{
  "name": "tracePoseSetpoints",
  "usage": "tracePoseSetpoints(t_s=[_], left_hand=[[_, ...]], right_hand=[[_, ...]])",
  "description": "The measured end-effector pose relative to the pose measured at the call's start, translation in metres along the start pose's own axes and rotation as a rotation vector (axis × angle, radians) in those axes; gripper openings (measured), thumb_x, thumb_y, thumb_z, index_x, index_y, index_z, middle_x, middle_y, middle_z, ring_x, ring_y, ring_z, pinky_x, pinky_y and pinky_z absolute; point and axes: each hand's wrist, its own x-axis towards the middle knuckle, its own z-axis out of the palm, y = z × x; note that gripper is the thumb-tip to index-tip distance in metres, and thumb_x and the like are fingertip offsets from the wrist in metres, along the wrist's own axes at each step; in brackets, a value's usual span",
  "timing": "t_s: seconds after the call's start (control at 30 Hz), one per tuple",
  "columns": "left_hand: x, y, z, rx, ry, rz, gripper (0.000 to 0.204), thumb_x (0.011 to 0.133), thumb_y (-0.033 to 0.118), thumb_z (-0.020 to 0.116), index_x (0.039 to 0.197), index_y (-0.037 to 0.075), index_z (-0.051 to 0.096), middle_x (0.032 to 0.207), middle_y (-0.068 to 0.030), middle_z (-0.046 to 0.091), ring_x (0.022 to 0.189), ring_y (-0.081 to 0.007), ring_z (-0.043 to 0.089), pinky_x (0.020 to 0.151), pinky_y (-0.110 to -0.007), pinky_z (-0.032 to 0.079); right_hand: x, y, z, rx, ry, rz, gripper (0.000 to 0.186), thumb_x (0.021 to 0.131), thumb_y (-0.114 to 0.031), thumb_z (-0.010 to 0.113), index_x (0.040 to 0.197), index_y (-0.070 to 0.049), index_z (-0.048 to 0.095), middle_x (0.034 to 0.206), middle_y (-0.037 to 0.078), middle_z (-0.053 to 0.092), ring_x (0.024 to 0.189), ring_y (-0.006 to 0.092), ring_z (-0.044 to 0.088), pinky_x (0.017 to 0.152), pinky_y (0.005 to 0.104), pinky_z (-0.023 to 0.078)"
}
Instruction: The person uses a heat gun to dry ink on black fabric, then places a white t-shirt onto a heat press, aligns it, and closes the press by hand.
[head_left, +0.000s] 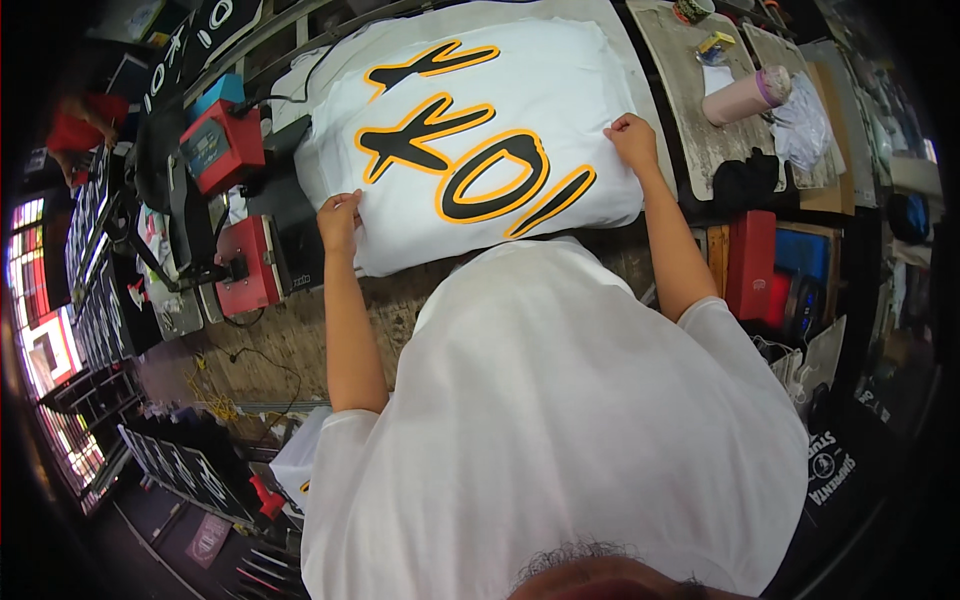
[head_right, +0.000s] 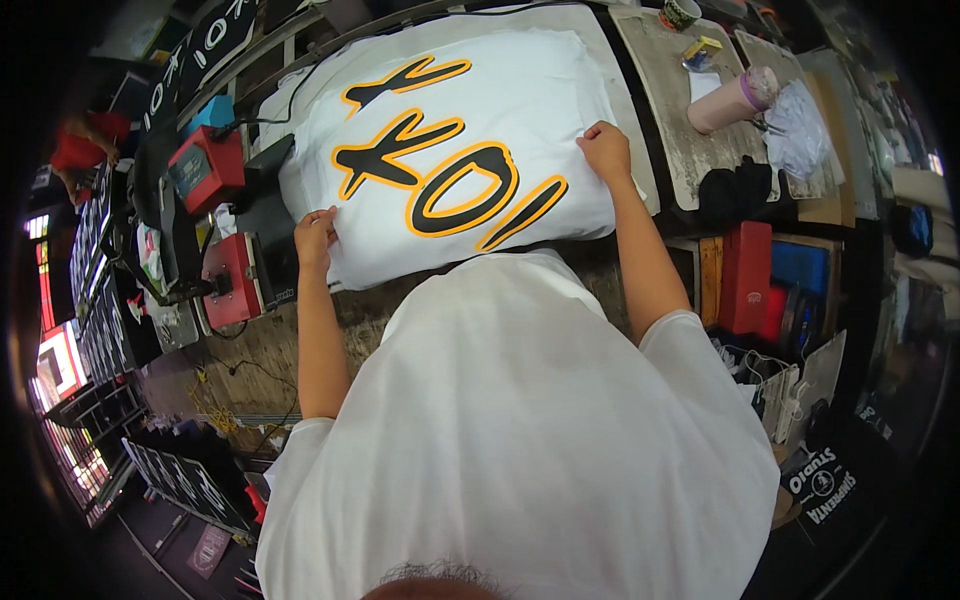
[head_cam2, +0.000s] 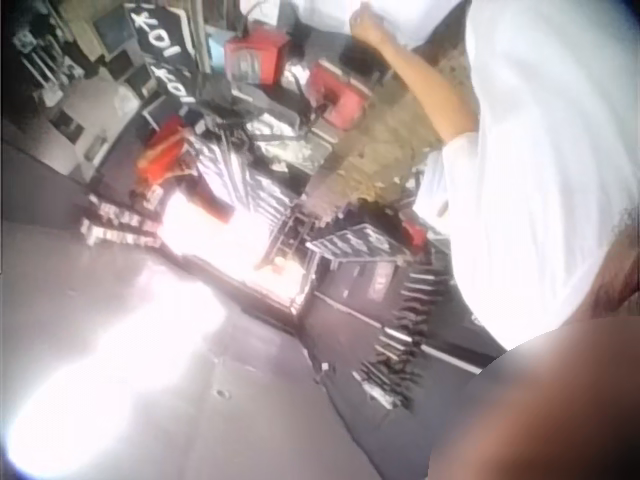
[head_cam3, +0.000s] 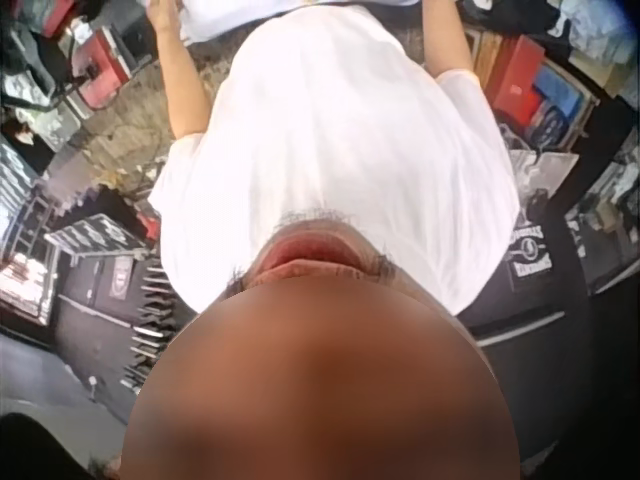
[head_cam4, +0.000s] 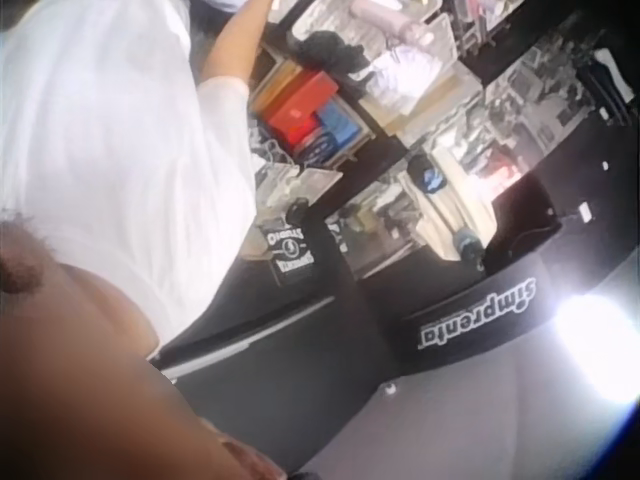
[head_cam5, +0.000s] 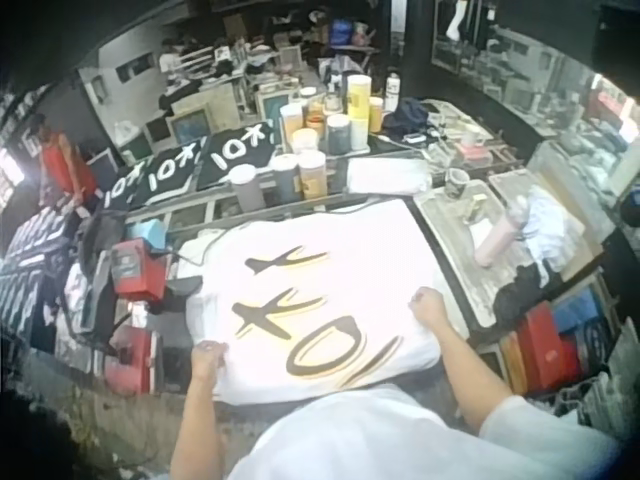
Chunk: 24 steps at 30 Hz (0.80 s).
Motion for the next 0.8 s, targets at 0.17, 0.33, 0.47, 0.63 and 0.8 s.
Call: tracePoseSetpoints(t_s=[0.17, 0.33, 0.47, 0.63, 0.8], left_hand=[[0.029, 0.016, 0.02, -0.029, -0.091, 0.049, 0.027, 0.083, 0.007, 0.077, 0.098, 0.004, 0.055, 0.085, -0.0034, 0.06, 0.074, -0.0113, 0.058, 0.067, -0.024, 0.048], [0.078, 0.023, 0.043, -0.315, 0.038, 0.123, 0.025, 0.083, -0.001, 0.073, 0.101, 0.001, 0.055, 0.087, -0.0054, 0.058, 0.079, -0.0157, 0.056, 0.073, -0.027, 0.048], [0.113, 0.021, 0.039, -0.281, 0.061, 0.135, 0.022, 0.084, -0.003, 0.071, 0.101, 0.0, 0.057, 0.091, -0.0065, 0.059, 0.084, -0.0176, 0.058, 0.078, -0.027, 0.048], [0.128, 0.029, 0.033, -0.373, -0.11, -0.035, 0.029, 0.082, 0.001, 0.074, 0.107, -0.001, 0.059, 0.099, -0.0106, 0.062, 0.092, -0.0213, 0.061, 0.084, -0.028, 0.048], [0.12, 0.065, 0.064, -0.113, -0.036, 0.034, 0.04, 0.079, 0.009, 0.081, 0.112, -0.002, 0.061, 0.106, -0.0114, 0.065, 0.097, -0.0184, 0.06, 0.093, -0.027, 0.043]], right_hand=[[0.023, -0.014, 0.006, 0.079, 0.045, 0.021, 0.033, 0.079, -0.025, 0.078, 0.102, -0.004, 0.066, 0.089, 0.015, 0.072, 0.086, 0.0279, 0.069, 0.08, 0.0365, 0.054], [0.053, -0.04, 0.01, 0.115, 0.117, 0.063, 0.042, 0.077, -0.024, 0.08, 0.11, -0.005, 0.064, 0.093, 0.013, 0.072, 0.088, 0.0262, 0.068, 0.081, 0.0359, 0.053], [0.081, -0.048, 0.018, 0.124, 0.078, 0.069, 0.039, 0.076, -0.02, 0.081, 0.109, -0.006, 0.065, 0.093, 0.011, 0.071, 0.086, 0.0225, 0.068, 0.078, 0.0344, 0.053], [0.099, -0.055, 0.021, 0.1, 0.056, -0.033, 0.029, 0.077, -0.018, 0.079, 0.102, -0.01, 0.068, 0.093, 0.011, 0.07, 0.089, 0.0271, 0.068, 0.08, 0.0359, 0.053], [0.096, -0.072, 0.028, -0.079, 0.022, -0.452, 0.021, 0.078, -0.02, 0.078, 0.094, -0.01, 0.07, 0.094, 0.011, 0.067, 0.091, 0.0291, 0.064, 0.083, 0.0387, 0.051]])
